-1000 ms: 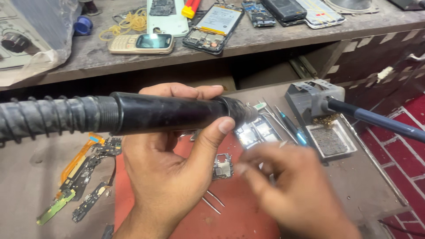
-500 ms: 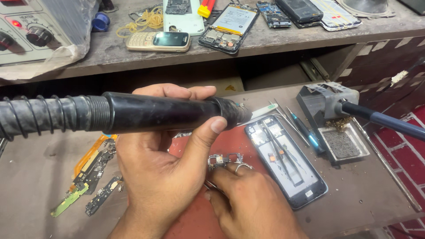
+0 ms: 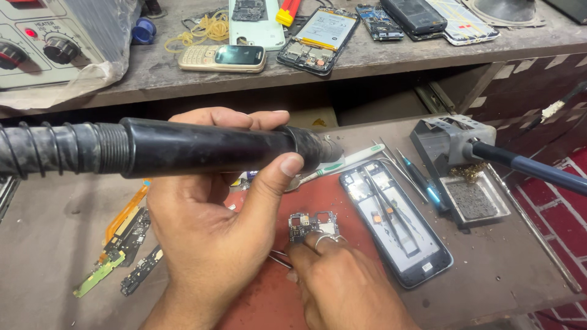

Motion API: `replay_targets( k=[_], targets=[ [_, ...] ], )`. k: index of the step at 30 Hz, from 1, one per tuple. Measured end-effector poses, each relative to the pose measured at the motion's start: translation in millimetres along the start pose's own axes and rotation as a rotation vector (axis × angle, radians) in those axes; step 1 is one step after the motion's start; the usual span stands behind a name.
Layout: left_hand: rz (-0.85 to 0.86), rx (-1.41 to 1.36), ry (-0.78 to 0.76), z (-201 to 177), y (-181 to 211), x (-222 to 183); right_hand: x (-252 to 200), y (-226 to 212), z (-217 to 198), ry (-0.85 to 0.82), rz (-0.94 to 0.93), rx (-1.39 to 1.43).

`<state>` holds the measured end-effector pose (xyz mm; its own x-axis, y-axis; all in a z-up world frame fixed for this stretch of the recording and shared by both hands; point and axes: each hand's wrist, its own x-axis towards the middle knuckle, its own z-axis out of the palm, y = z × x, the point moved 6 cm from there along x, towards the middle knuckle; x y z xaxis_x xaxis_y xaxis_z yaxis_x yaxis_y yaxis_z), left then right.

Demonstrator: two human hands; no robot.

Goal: The person uses a hot air gun to heat a small circuit board while simultaneously using tweezers to manipulate and reposition tiny electronic components. The operator carefully targets specific areas of the board with the heat source and adjusts the placement of the components with precision.

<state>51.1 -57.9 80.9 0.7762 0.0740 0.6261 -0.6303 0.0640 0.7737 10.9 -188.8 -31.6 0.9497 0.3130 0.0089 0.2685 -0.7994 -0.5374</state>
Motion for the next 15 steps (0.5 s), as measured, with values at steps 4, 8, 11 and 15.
replay_targets(
  k=[4,8,11,15],
  targets=[
    [-0.025,-0.009,0.003,-2.1,-1.8,0.3,-1.9,-3.3,-7.0,0.126,-0.111,-0.024],
    [0.014,-0.043,-0.001,-2.3,-1.7,1.4,-5.2,-1.8,-20.5,0.177,-0.059,0.082],
    [0.021,-0.030,-0.001,-5.8,0.5,5.6,-11.6,3.2,-29.2,0.212,0.026,0.151],
    [-0.015,0.090,0.022,-15.0,3.2,12.9,-22.7,15.6,-52.7,0.359,-0.065,0.149]
  ],
)
